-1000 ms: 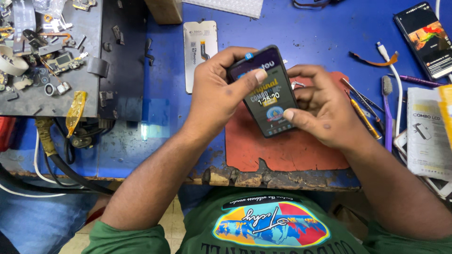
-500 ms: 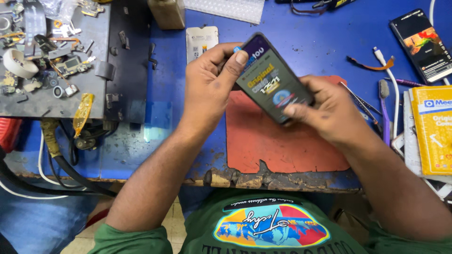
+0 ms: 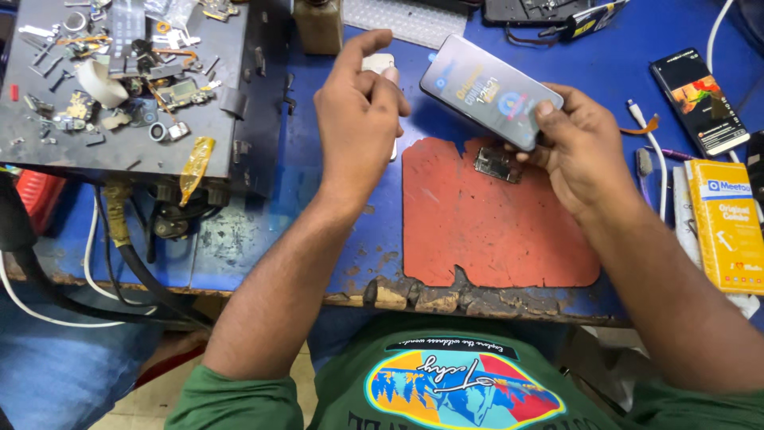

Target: The person replaces a mobile phone screen and then cleans the internal components with a brush.

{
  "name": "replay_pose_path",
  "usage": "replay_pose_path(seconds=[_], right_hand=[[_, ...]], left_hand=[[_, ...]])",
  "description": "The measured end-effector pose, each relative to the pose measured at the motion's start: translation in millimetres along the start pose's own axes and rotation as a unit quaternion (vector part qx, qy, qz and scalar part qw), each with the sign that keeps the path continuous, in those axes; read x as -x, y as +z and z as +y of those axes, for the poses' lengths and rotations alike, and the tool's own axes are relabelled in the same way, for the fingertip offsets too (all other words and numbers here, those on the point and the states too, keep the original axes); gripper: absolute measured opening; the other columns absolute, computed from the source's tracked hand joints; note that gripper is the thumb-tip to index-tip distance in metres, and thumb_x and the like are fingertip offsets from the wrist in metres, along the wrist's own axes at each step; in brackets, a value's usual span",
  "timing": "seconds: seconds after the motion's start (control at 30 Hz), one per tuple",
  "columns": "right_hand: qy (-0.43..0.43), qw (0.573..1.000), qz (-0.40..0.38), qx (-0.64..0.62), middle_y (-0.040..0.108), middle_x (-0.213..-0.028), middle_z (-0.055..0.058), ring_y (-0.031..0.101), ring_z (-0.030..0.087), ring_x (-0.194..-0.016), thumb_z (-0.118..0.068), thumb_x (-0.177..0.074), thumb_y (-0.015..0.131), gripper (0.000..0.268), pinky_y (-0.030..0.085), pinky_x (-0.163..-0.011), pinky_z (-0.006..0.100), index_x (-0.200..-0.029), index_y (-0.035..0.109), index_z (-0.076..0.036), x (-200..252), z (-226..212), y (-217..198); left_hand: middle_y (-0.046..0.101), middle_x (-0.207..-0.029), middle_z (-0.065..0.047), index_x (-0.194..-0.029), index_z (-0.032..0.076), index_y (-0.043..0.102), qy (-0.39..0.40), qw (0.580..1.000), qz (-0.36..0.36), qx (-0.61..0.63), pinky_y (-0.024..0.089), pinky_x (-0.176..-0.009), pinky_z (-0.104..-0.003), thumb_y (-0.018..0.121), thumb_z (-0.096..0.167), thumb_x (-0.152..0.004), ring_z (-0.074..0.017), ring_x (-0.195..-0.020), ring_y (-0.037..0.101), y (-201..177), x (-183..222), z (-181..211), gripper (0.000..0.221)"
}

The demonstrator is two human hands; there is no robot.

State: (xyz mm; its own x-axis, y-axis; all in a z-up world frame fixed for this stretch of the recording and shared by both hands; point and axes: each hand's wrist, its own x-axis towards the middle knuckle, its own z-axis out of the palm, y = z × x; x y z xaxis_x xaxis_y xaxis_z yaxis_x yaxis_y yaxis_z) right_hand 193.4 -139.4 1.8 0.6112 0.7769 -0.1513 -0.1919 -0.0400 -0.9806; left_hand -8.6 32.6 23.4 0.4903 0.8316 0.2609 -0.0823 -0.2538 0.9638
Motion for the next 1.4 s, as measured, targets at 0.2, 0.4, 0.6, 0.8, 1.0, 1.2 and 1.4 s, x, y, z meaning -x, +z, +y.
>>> replay_pose_path(seconds=[0.2, 0.4, 0.6, 0.8, 1.0, 1.2, 1.4], right_hand=[[0.063, 0.996, -0.017, 0.068, 0.073, -0.101, 0.007, 0.073, 0.017, -0.078, -0.019, -0.105, 0.057, 0.029, 0.057, -0.064, 0.028, -0.13, 0.058, -0.005, -55.0, -1.5, 15.7], [0.056, 0.993, -0.045, 0.094, 0.074, -0.101, 0.006, 0.071, 0.014, -0.076, -0.022, -0.106, 0.059, 0.028, 0.056, -0.061, 0.026, -0.13, 0.061, -0.007, -124.0, 3.9, 36.0], [-0.075, 0.97, 0.012, 0.229, 0.073, -0.105, 0.008, 0.073, 0.014, -0.083, -0.008, -0.098, 0.073, 0.033, 0.064, -0.06, 0.028, -0.129, 0.065, -0.002, -143.6, 5.9, 40.8], [-0.065, 0.971, 0.017, 0.23, 0.076, -0.103, 0.012, 0.077, 0.016, -0.086, 0.0, -0.099, 0.063, 0.033, 0.065, -0.068, 0.026, -0.132, 0.063, -0.002, -130.1, -2.6, 32.1], [-0.116, 0.951, -0.015, 0.287, 0.074, -0.108, 0.01, 0.076, 0.016, -0.091, 0.003, -0.1, 0.059, 0.024, 0.065, -0.071, 0.026, -0.123, 0.067, 0.0, -116.5, -19.9, 25.8], [-0.196, 0.892, 0.03, 0.405, 0.068, -0.091, 0.004, 0.067, 0.011, -0.073, -0.01, -0.112, 0.069, 0.009, 0.049, -0.054, 0.025, -0.114, 0.069, -0.001, -54.2, -68.2, -10.0], [-0.285, 0.755, 0.092, 0.583, 0.067, -0.085, 0.009, 0.061, 0.012, -0.071, -0.009, -0.114, 0.074, 0.011, 0.045, -0.061, 0.026, -0.115, 0.074, 0.001, 30.8, -102.7, -61.0]], left_hand=[[0.067, -0.065, -0.001, -0.13, 0.003, 0.062, 0.037, 0.998, 0.044, 0.028, 0.044, -0.049, -0.024, 0.06, 0.005, -0.103, -0.0044, -0.053, 0.056, -2.6, 0.5, -3.3, 0.027], [0.067, -0.067, -0.001, -0.129, 0.003, 0.062, 0.085, 0.993, 0.07, 0.037, 0.046, -0.055, -0.024, 0.059, 0.003, -0.104, -0.004, -0.058, 0.058, -1.3, -2.0, -9.9, 0.026], [0.065, -0.066, 0.0, -0.127, 0.003, 0.061, 0.058, 0.992, 0.085, 0.066, 0.043, -0.051, -0.023, 0.057, 0.002, -0.103, -0.0032, -0.053, 0.054, -5.8, -5.3, -9.3, 0.024], [0.066, -0.066, 0.0, -0.128, 0.003, 0.061, 0.068, 0.993, 0.078, 0.053, 0.044, -0.051, -0.023, 0.058, 0.002, -0.103, -0.0034, -0.053, 0.055, -5.2, -3.5, -8.7, 0.025], [0.067, -0.067, 0.001, -0.127, 0.003, 0.062, 0.066, 0.996, 0.056, 0.034, 0.045, -0.052, -0.023, 0.057, 0.002, -0.103, -0.0032, -0.054, 0.056, -5.6, -4.6, -5.3, 0.025], [0.068, -0.072, -0.001, -0.123, 0.003, 0.064, 0.054, 0.997, 0.006, 0.045, 0.047, -0.054, -0.022, 0.059, 0.003, -0.103, -0.0026, -0.058, 0.058, -2.3, -3.2, -9.3, 0.021], [0.073, -0.092, -0.011, -0.121, 0.001, 0.066, 0.159, 0.977, -0.116, -0.086, 0.056, -0.068, -0.033, 0.065, 0.005, -0.1, -0.0219, -0.078, 0.071, 14.5, 11.5, -9.4, 0.021]])
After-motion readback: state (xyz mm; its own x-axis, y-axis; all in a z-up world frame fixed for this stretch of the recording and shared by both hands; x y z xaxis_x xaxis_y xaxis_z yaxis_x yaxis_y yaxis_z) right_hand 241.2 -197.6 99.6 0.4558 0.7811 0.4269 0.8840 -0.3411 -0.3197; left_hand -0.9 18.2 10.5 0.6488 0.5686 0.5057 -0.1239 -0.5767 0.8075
